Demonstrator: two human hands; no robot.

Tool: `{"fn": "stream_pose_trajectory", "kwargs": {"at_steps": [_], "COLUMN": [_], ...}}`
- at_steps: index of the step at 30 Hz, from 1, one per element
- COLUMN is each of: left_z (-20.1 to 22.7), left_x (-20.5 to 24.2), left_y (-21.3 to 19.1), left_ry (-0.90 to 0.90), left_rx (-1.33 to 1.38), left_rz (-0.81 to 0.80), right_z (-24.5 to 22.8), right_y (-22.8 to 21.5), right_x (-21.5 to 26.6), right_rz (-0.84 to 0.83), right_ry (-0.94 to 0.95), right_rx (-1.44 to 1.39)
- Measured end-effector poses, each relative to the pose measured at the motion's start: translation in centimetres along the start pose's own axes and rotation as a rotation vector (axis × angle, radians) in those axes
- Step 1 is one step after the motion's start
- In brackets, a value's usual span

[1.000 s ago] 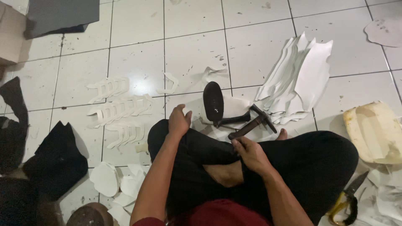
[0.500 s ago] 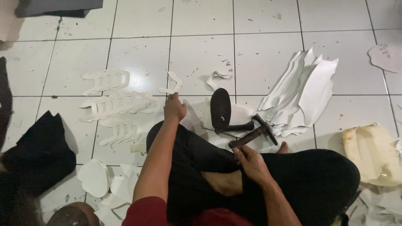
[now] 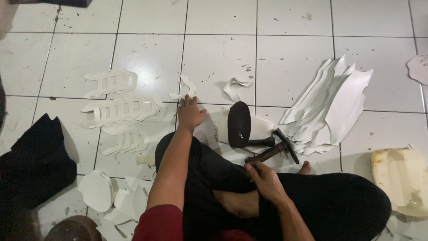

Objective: The person sits on the floor and uses a hammer to shape a white material piece on a dark curved anvil. They repeatedly pick up white material pieces, place them on the anvil, and strike them with the hammer to shape them.

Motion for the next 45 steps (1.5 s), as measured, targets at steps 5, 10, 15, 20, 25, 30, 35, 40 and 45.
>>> {"fn": "stream_pose_trajectory", "kwargs": {"at_steps": [5, 10, 15, 20, 25, 30, 35, 40, 45], "left_z": [0.2, -0.7, 1.0, 0.9, 0.0, -3.0, -10.8, -18.1, -22.2], "left_x": [-0.2, -2.0, -1.5, -2.7, -3.9, -5.0, -8.3, -9.5, -10.6], "left_y": [-0.1, 0.6, 0.0, 1.6, 0.9, -2.3, -2.8, -3.0, -3.0], "left_ry": [0.066, 0.046, 0.164, 0.188, 0.148, -0.050, -0.212, -0.362, -0.315], "left_rx": [0.023, -0.045, -0.145, 0.085, 0.262, 0.278, 0.083, -0.091, -0.134], "left_rz": [0.140, 0.378, 0.373, 0.330, 0.274, 0.517, 0.536, 0.496, 0.469], "right_z": [-2.0, -1.3, -1.2, -3.4, -0.2, -0.1, 1.3, 0.0, 1.5], "right_y": [0.4, 0.5, 0.5, 1.1, 0.8, 0.9, 0.6, 0.9, 0.7], "right_x": [0.1, -0.3, -0.6, -0.3, -1.9, -2.4, -3.3, -3.3, -3.8], "right_rz": [-0.009, -0.006, 0.018, 0.003, -0.008, -0.056, -0.077, -0.071, -0.131], "right_ry": [0.082, 0.069, 0.079, 0.194, 0.171, 0.166, 0.181, 0.220, 0.163], "right_rx": [0.060, -0.015, 0.077, 0.082, 0.082, 0.017, 0.004, -0.010, -0.108]}}
Point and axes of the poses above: each hand's wrist, its own x-axis away from the middle knuckle, its own y-axis out of the palm, z = x × y, the point moved 2 cm from there along -x, towards the middle knuckle, and after that the axes turned 12 degrees about -x, right-handed, at the moved point
